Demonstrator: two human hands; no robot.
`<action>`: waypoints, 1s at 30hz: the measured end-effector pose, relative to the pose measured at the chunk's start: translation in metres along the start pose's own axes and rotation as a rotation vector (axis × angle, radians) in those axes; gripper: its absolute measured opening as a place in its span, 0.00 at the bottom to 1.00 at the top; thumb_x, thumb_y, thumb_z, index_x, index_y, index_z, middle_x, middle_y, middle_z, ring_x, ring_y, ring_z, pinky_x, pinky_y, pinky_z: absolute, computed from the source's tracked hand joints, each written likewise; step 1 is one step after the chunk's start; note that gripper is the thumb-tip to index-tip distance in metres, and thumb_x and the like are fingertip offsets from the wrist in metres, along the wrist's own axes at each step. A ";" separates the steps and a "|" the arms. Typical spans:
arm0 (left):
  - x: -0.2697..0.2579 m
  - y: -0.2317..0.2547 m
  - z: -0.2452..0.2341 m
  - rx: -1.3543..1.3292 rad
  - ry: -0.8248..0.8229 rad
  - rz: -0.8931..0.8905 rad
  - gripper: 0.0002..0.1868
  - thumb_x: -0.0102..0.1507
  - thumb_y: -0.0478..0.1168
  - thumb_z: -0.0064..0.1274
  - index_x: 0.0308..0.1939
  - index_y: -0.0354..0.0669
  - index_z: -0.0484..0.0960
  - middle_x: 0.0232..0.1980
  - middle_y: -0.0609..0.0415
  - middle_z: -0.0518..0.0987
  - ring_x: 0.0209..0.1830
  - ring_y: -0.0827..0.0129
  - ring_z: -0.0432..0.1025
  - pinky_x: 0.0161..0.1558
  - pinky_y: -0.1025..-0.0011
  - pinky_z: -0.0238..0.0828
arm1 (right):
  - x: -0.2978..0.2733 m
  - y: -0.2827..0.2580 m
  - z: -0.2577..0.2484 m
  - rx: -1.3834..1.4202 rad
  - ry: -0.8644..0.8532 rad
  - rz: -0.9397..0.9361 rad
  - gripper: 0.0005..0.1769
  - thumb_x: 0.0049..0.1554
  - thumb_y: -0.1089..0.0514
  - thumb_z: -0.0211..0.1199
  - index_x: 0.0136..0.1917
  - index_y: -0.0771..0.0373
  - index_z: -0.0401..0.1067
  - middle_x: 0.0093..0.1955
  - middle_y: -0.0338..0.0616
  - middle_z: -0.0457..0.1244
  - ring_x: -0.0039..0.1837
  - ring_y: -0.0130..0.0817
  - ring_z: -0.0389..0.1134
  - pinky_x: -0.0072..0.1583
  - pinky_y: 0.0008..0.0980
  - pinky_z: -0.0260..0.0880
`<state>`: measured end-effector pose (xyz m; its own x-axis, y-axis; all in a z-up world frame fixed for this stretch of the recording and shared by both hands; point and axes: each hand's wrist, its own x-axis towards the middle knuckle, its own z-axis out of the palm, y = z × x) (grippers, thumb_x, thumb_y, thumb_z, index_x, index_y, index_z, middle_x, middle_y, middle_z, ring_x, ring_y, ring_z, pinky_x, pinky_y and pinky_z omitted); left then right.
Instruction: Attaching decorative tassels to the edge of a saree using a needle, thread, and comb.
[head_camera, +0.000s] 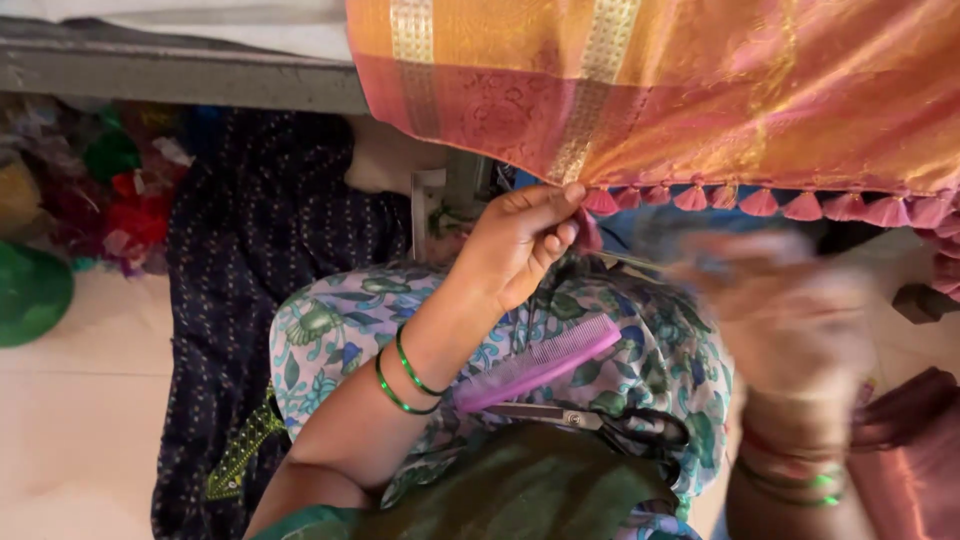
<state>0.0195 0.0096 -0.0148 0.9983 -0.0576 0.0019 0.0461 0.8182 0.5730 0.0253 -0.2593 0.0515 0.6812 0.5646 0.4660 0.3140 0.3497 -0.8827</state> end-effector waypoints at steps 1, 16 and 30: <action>0.001 0.000 -0.001 -0.027 -0.013 0.008 0.09 0.69 0.37 0.56 0.38 0.34 0.83 0.33 0.54 0.81 0.27 0.80 0.70 0.28 0.84 0.63 | -0.003 -0.004 -0.017 0.366 0.020 -0.081 0.10 0.64 0.58 0.59 0.55 0.60 0.78 0.57 0.42 0.72 0.61 0.35 0.72 0.68 0.45 0.67; -0.016 -0.006 0.012 0.245 -0.030 0.068 0.10 0.68 0.39 0.57 0.41 0.32 0.84 0.33 0.52 0.82 0.28 0.75 0.75 0.30 0.78 0.70 | 0.060 -0.036 0.093 -0.679 -0.162 0.136 0.25 0.54 0.73 0.64 0.65 0.67 0.72 0.65 0.51 0.66 0.52 0.33 0.75 0.50 0.30 0.79; -0.009 0.001 0.016 0.234 0.052 0.018 0.12 0.66 0.41 0.61 0.41 0.33 0.85 0.31 0.56 0.80 0.25 0.78 0.73 0.29 0.80 0.70 | 0.023 -0.021 0.065 -0.611 -0.070 0.388 0.31 0.52 0.70 0.67 0.68 0.61 0.65 0.51 0.40 0.68 0.41 0.24 0.72 0.41 0.23 0.74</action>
<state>0.0095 0.0015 -0.0013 0.9996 -0.0092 -0.0249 0.0247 0.6637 0.7476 -0.0088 -0.2052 0.0842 0.7811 0.6168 0.0977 0.3861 -0.3539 -0.8519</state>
